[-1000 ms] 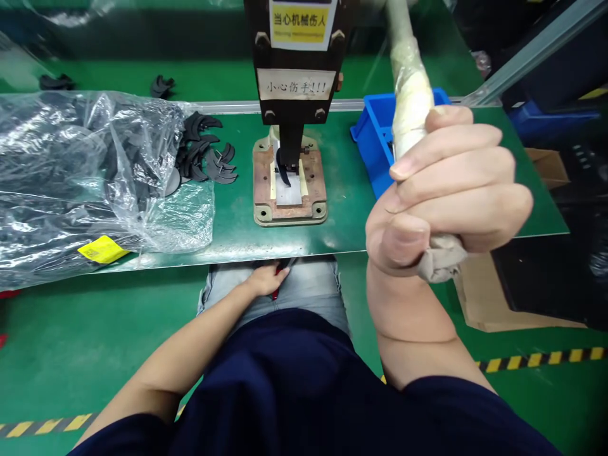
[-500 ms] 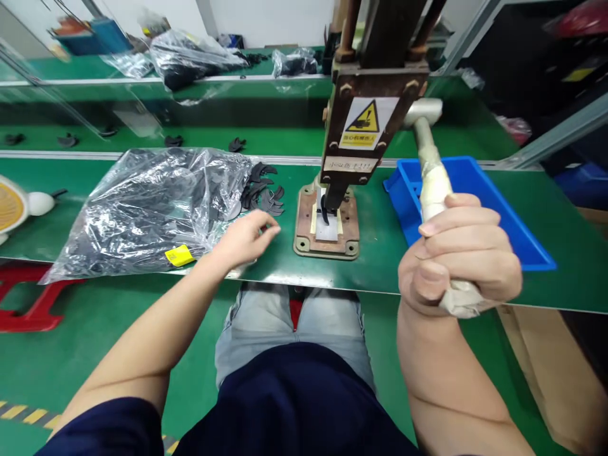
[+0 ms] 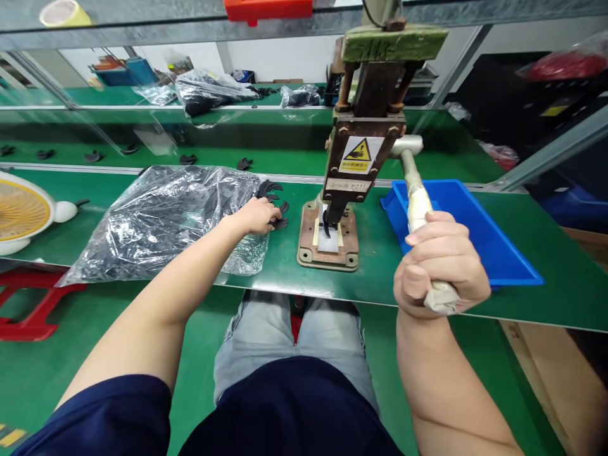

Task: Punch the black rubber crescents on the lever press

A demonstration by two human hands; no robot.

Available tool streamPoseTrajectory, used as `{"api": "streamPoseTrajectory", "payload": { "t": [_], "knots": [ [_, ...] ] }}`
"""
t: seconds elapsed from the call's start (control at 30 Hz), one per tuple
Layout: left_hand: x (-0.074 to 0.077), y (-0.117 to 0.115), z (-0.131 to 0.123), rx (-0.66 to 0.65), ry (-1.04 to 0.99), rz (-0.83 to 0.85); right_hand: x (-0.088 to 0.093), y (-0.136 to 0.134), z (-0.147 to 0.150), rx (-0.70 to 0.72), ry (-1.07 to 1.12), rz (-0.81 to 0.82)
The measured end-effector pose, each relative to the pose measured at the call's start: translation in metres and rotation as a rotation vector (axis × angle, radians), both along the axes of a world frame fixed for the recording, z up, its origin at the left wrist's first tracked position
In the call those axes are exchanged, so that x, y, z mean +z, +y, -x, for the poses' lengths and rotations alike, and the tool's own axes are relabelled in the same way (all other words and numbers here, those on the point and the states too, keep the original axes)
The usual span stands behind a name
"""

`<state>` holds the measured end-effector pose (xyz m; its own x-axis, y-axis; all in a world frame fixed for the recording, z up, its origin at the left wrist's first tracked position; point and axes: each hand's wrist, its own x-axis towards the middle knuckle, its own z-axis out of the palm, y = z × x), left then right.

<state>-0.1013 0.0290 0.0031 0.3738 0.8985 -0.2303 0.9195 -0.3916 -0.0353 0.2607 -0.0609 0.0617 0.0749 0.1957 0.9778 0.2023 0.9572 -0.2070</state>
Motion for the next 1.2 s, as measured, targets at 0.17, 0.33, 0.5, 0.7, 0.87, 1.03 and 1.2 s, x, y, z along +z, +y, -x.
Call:
{"api": "streamPoseTrajectory", "payload": {
  "t": [0.17,0.33,0.5,0.7,0.87,1.03,1.2],
  "knots": [
    [0.005,0.004,-0.003,0.017,0.060,-0.048,0.000,0.002,-0.001,0.001,-0.013,-0.028],
    [0.001,0.014,0.001,0.017,0.073,-0.002,0.001,0.001,-0.001,0.006,-0.025,-0.028],
    [-0.003,0.017,0.004,0.035,-0.006,-0.012,0.001,0.001,-0.001,-0.004,-0.022,-0.018],
    [-0.005,-0.003,0.000,0.008,-0.107,-0.053,0.000,0.002,-0.001,0.000,-0.012,-0.020],
    [0.003,-0.015,-0.006,0.284,-0.397,-0.134,0.000,0.003,0.000,0.005,0.014,-0.021],
    [0.007,-0.025,-0.030,0.535,-0.911,0.066,0.000,0.002,0.000,-0.004,0.009,-0.010],
    [-0.002,-0.028,-0.065,0.578,-1.453,0.285,0.000,0.003,0.002,-0.027,0.030,-0.015]
  ]
}}
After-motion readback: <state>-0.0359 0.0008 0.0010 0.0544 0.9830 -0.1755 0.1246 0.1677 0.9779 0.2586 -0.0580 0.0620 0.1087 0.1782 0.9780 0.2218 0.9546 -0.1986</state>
